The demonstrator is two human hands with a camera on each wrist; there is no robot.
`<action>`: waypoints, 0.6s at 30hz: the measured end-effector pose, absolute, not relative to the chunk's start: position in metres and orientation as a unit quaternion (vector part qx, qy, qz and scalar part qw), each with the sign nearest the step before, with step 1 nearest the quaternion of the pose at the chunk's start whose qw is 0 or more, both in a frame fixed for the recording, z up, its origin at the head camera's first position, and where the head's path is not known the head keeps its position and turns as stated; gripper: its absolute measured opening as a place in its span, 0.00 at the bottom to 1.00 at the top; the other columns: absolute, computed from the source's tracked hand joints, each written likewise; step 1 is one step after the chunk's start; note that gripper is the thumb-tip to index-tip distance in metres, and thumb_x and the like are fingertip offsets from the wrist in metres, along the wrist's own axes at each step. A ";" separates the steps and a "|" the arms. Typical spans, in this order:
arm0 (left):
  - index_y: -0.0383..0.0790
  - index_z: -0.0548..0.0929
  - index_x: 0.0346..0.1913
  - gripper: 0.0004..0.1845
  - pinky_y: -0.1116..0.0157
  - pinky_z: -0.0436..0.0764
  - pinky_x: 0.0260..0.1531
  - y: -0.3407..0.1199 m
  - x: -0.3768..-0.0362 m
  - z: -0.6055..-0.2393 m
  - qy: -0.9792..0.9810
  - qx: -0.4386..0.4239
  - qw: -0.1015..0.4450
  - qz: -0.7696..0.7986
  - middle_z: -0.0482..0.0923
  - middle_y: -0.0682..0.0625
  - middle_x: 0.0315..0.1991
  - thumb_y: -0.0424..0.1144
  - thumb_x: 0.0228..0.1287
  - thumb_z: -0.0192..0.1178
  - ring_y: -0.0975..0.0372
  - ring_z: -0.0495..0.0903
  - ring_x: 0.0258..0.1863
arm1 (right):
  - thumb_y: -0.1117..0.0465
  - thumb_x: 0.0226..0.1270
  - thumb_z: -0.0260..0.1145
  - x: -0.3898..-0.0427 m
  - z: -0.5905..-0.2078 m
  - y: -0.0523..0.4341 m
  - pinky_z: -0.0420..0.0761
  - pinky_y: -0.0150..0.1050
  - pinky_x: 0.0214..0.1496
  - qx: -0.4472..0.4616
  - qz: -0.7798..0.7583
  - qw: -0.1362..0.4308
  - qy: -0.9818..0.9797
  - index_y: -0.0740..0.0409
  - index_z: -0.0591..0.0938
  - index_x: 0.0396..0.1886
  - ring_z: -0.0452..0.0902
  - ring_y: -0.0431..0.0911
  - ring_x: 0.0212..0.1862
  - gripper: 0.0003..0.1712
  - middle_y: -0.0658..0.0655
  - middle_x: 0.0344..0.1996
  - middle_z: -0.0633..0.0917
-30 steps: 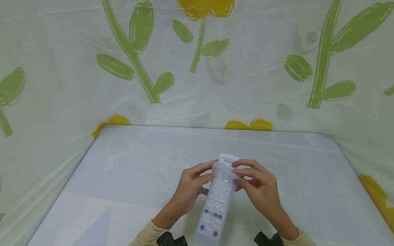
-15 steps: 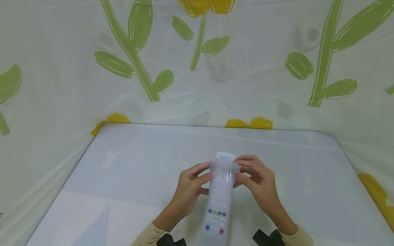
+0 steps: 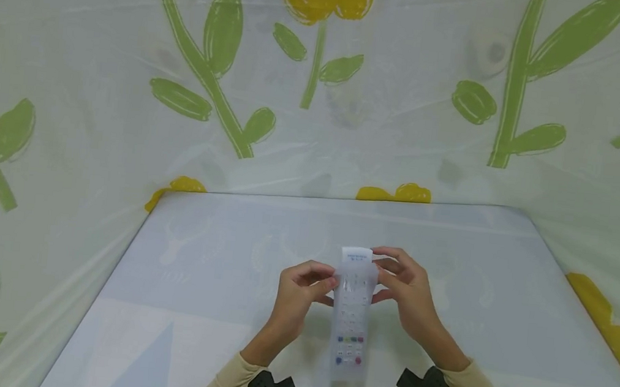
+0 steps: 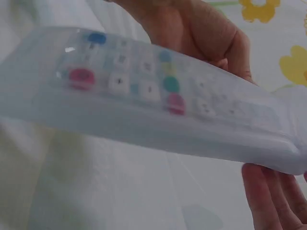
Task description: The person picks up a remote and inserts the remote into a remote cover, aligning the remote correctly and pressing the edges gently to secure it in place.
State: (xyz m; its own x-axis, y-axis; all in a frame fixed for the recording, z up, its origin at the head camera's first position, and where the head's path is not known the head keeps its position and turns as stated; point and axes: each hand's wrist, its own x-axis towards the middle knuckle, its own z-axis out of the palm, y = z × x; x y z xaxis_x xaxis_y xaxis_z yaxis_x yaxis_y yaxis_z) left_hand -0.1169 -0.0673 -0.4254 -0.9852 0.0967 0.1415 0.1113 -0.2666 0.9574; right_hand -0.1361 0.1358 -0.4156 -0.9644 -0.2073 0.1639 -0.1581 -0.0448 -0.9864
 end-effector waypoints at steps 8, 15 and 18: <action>0.25 0.83 0.36 0.06 0.53 0.82 0.19 -0.063 -0.116 -0.423 -0.630 -0.099 0.028 -0.770 0.79 0.38 0.33 0.27 0.57 0.64 0.56 0.81 0.31 | 0.74 0.65 0.53 -0.135 -0.417 0.137 0.83 0.46 0.25 -0.138 -0.698 -0.010 0.702 0.64 0.75 0.54 0.80 0.51 0.37 0.18 0.58 0.39 0.82; 0.22 0.81 0.36 0.07 0.52 0.82 0.18 -0.060 -0.117 -0.422 -0.601 -0.059 0.001 -0.797 0.78 0.41 0.34 0.25 0.57 0.63 0.54 0.82 0.35 | 0.74 0.64 0.54 -0.130 -0.416 0.134 0.84 0.47 0.26 -0.134 -0.693 -0.013 0.709 0.65 0.76 0.54 0.80 0.50 0.37 0.19 0.58 0.40 0.80; 0.22 0.80 0.37 0.07 0.53 0.83 0.19 -0.061 -0.119 -0.424 -0.597 -0.045 -0.017 -0.801 0.77 0.41 0.35 0.25 0.58 0.63 0.54 0.81 0.35 | 0.74 0.65 0.55 -0.128 -0.416 0.133 0.84 0.47 0.26 -0.126 -0.685 -0.018 0.718 0.63 0.76 0.54 0.81 0.49 0.37 0.19 0.60 0.41 0.79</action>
State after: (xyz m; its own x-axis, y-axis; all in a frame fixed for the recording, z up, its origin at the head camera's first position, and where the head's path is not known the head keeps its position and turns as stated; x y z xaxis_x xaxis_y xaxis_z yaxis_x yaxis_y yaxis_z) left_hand -0.1186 -0.0611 -0.4236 -0.9954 0.0804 0.0514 0.0262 -0.2873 0.9575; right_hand -0.1279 0.1329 -0.4160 -0.9676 -0.1555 0.1991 -0.2061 0.0306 -0.9780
